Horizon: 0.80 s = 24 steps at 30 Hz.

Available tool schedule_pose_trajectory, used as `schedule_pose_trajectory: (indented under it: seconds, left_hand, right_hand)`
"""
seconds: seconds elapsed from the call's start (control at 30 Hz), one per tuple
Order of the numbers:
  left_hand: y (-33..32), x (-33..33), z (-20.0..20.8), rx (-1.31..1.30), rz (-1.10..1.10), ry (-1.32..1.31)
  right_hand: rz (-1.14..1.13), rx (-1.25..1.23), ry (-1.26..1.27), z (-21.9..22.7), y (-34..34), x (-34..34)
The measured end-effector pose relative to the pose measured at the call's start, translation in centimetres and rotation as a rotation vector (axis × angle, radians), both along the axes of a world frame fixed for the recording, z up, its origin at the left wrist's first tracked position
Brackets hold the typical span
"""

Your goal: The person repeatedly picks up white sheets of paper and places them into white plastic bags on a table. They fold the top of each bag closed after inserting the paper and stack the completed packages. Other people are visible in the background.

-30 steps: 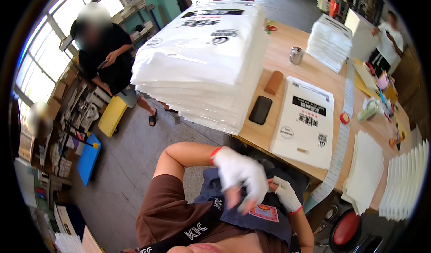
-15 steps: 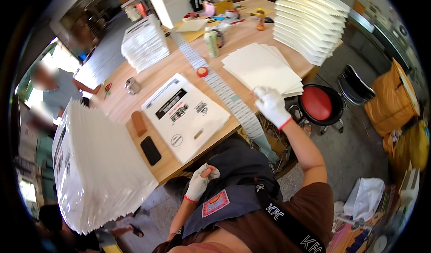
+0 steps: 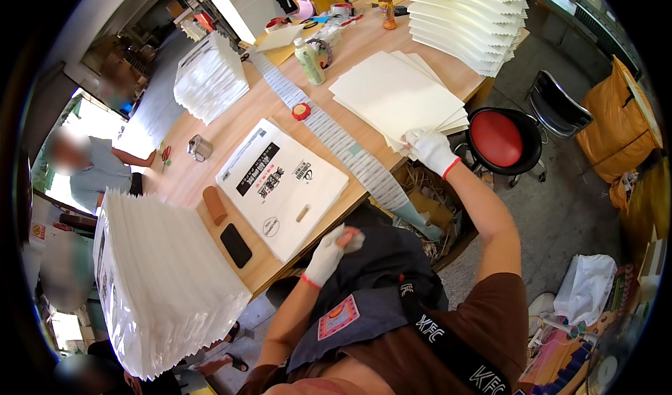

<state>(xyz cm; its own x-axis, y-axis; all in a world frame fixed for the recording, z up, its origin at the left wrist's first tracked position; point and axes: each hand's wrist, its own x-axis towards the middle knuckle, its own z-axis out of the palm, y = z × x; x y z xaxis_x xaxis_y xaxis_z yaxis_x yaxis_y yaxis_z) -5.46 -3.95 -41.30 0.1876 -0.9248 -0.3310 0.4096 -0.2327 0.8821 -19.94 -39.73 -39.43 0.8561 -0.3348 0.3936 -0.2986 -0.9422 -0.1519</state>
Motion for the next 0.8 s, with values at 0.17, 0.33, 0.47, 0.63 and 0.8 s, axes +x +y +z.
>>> schedule_pose_trajectory:
  seconds: [0.17,0.33,0.47,0.63,0.8]
  left_hand:
    - [-11.4,-0.1,0.5,-0.090,-0.047,0.323]
    - [-13.8,-0.4,-2.0,0.039,0.227,0.675]
    - [-7.8,1.8,-1.7,0.149,0.276,0.223]
    - [-6.1,5.4,0.1,0.288,0.096,-0.438]
    - [-7.4,-6.0,1.1,0.095,0.126,-1.357]
  right_hand:
    - [0.036,-0.272,-0.021,4.9,2.3,0.1]
    - [0.409,-0.109,-0.001,6.8,15.1,-2.7]
    - [0.073,0.480,-0.254,3.0,12.7,-4.0]
    - [-0.037,1.892,-0.486,-3.3,9.4,-5.5]
    - [-0.030,1.713,-0.306,0.3,16.2,-1.4]
